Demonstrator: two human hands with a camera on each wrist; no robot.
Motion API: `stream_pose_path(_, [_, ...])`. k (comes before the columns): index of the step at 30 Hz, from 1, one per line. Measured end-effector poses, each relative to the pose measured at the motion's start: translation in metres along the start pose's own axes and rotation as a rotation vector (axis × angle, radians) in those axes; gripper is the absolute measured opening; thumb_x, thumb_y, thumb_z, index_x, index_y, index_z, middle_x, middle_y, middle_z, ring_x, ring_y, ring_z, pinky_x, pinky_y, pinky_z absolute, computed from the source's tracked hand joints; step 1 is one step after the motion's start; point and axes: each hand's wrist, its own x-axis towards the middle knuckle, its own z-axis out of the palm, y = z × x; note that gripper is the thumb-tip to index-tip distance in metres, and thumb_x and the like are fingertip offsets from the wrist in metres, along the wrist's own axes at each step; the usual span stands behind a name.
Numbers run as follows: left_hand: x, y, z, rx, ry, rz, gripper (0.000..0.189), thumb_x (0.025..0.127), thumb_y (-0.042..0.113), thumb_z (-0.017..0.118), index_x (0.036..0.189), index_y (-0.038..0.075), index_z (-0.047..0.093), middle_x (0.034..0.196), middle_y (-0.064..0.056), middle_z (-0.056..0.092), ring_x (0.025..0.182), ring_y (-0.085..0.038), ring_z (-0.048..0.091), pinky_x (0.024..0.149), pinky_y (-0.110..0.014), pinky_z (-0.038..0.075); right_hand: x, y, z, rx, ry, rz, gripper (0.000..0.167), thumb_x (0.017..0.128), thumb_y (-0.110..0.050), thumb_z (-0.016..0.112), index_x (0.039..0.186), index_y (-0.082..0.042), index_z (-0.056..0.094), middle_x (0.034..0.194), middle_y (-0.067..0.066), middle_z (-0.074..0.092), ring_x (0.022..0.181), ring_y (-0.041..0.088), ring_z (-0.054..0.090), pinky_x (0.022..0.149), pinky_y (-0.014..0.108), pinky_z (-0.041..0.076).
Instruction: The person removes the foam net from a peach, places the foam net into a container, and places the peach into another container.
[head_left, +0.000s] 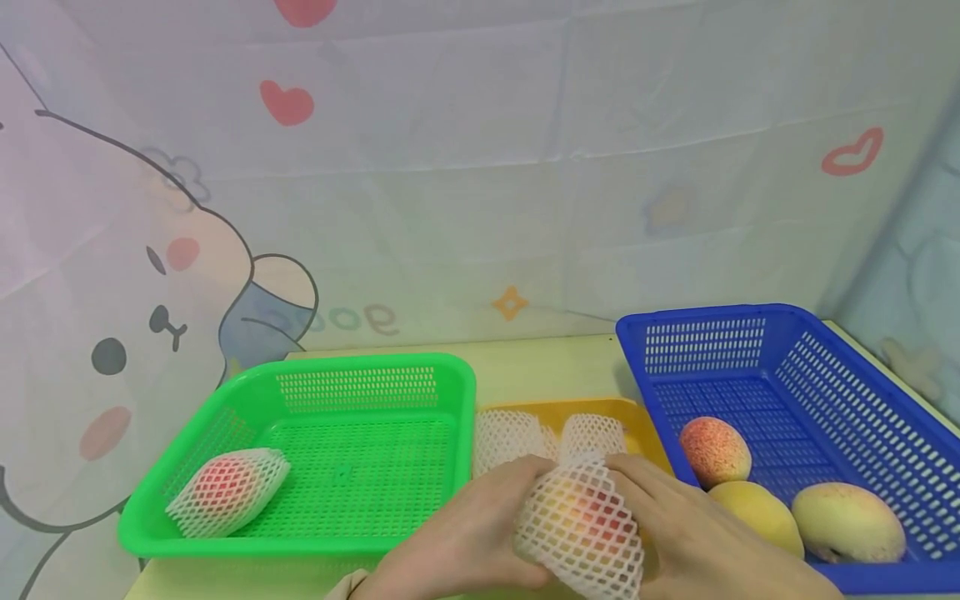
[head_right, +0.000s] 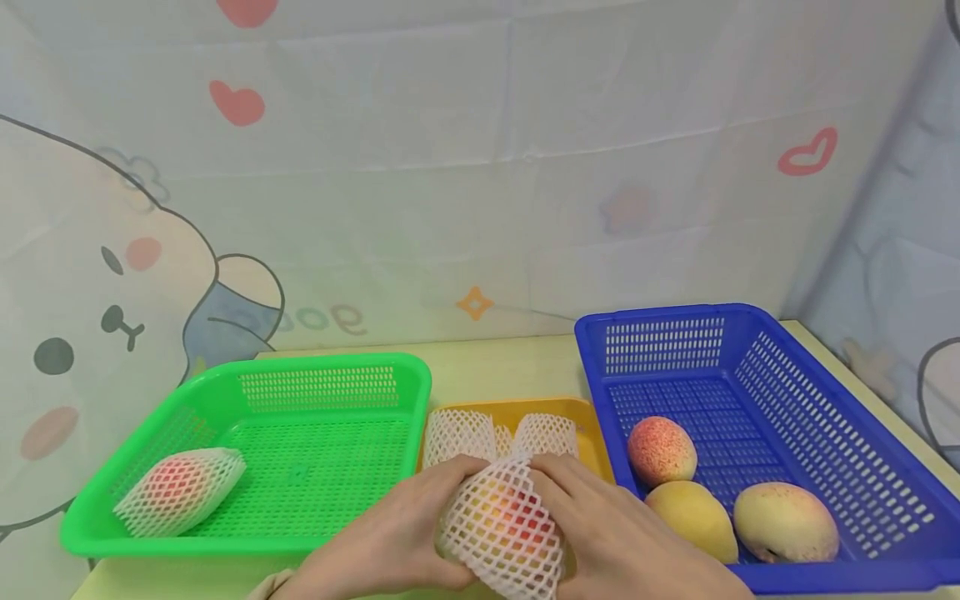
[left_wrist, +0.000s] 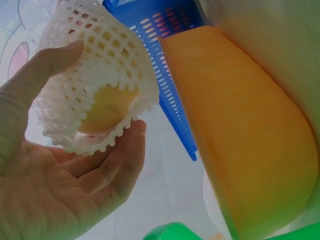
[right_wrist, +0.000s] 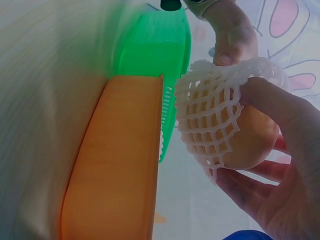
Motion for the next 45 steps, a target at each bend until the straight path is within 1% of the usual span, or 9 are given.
stream_pose_path(6, [0.0, 0.001, -0.001, 0.016, 0.006, 0.0, 0.072, 0.064, 0.023, 0.085, 0.126, 0.019, 0.049, 0.114, 0.011, 0.061, 0.103, -0.001, 0.057, 0.091, -0.022, 0.049, 0.0, -0.001, -0.003, 0.042, -0.034, 0.043, 0.078, 0.066, -0.078, 0.063, 0.132, -0.043, 0.039, 0.128, -0.031, 0.04, 0.107, -0.008, 0.05, 0.089, 0.029, 0.053])
stream_pose_path(11, [0.0, 0.002, -0.002, 0.006, 0.007, -0.026, 0.068, 0.064, 0.023, 0.084, 0.123, 0.02, 0.05, 0.11, 0.011, 0.061, 0.099, 0.001, 0.057, 0.087, -0.02, 0.049, -0.001, 0.002, -0.003, 0.015, -0.022, 0.009, 0.078, 0.068, -0.075, 0.066, 0.133, -0.04, 0.041, 0.132, -0.025, 0.043, 0.112, -0.003, 0.052, 0.091, 0.033, 0.053])
stream_pose_path(16, [0.0, 0.002, -0.002, 0.004, 0.015, -0.048, 0.065, 0.063, 0.02, 0.084, 0.119, 0.021, 0.051, 0.108, 0.012, 0.062, 0.095, 0.002, 0.057, 0.084, -0.019, 0.05, -0.001, 0.003, -0.003, -0.007, -0.006, -0.017, 0.079, 0.066, -0.064, 0.075, 0.133, -0.038, 0.043, 0.137, -0.02, 0.044, 0.118, 0.002, 0.052, 0.092, 0.035, 0.053])
stream_pose_path(21, [0.001, 0.002, -0.002, -0.005, 0.016, -0.056, 0.063, 0.064, 0.017, 0.083, 0.117, 0.02, 0.05, 0.107, 0.01, 0.063, 0.095, 0.001, 0.058, 0.084, -0.019, 0.05, -0.001, 0.004, -0.004, -0.008, 0.014, -0.041, 0.078, 0.067, -0.065, 0.075, 0.133, -0.04, 0.042, 0.137, -0.023, 0.042, 0.118, 0.0, 0.051, 0.092, 0.032, 0.053])
stream_pose_path(24, [0.001, 0.001, -0.003, -0.019, 0.015, -0.062, 0.06, 0.065, 0.015, 0.083, 0.115, 0.02, 0.051, 0.106, 0.009, 0.064, 0.095, 0.0, 0.059, 0.083, -0.019, 0.05, 0.0, 0.005, -0.005, -0.015, 0.024, -0.059, 0.081, 0.065, -0.057, 0.079, 0.134, -0.039, 0.041, 0.136, -0.024, 0.041, 0.117, -0.002, 0.049, 0.092, 0.029, 0.052])
stream_pose_path(28, [0.0, -0.001, -0.002, -0.018, 0.026, -0.044, 0.055, 0.067, 0.012, 0.08, 0.113, 0.018, 0.051, 0.104, 0.007, 0.065, 0.094, -0.001, 0.06, 0.082, -0.018, 0.051, 0.0, 0.007, -0.005, -0.027, 0.04, -0.078, 0.086, 0.057, -0.04, 0.083, 0.133, -0.035, 0.043, 0.135, -0.022, 0.042, 0.115, -0.003, 0.049, 0.09, 0.026, 0.052])
stream_pose_path(33, [0.0, -0.003, -0.002, -0.02, 0.054, -0.005, 0.047, 0.071, 0.006, 0.075, 0.11, 0.018, 0.052, 0.103, 0.006, 0.067, 0.094, -0.003, 0.062, 0.081, -0.019, 0.051, 0.002, 0.008, -0.004, -0.007, 0.068, -0.119, 0.084, 0.058, -0.039, 0.083, 0.132, -0.036, 0.043, 0.133, -0.023, 0.042, 0.113, -0.004, 0.049, 0.092, 0.017, 0.048])
stream_pose_path(42, [0.001, -0.003, -0.003, -0.001, 0.078, 0.029, 0.05, 0.075, 0.006, 0.074, 0.119, 0.018, 0.052, 0.113, 0.004, 0.068, 0.105, -0.009, 0.064, 0.089, -0.024, 0.052, -0.001, 0.01, -0.007, 0.003, 0.045, -0.06, 0.093, 0.056, -0.029, 0.083, 0.139, -0.029, 0.041, 0.136, -0.02, 0.043, 0.113, -0.002, 0.049, 0.088, 0.025, 0.052])
stream_pose_path(45, [0.001, -0.004, -0.003, -0.01, 0.092, 0.027, 0.044, 0.078, 0.007, 0.073, 0.117, 0.017, 0.054, 0.11, 0.005, 0.068, 0.103, -0.009, 0.064, 0.089, -0.024, 0.052, 0.0, 0.012, -0.009, 0.061, 0.055, -0.07, 0.095, 0.057, -0.022, 0.083, 0.141, -0.028, 0.039, 0.135, -0.018, 0.043, 0.11, -0.003, 0.049, 0.084, 0.02, 0.051])
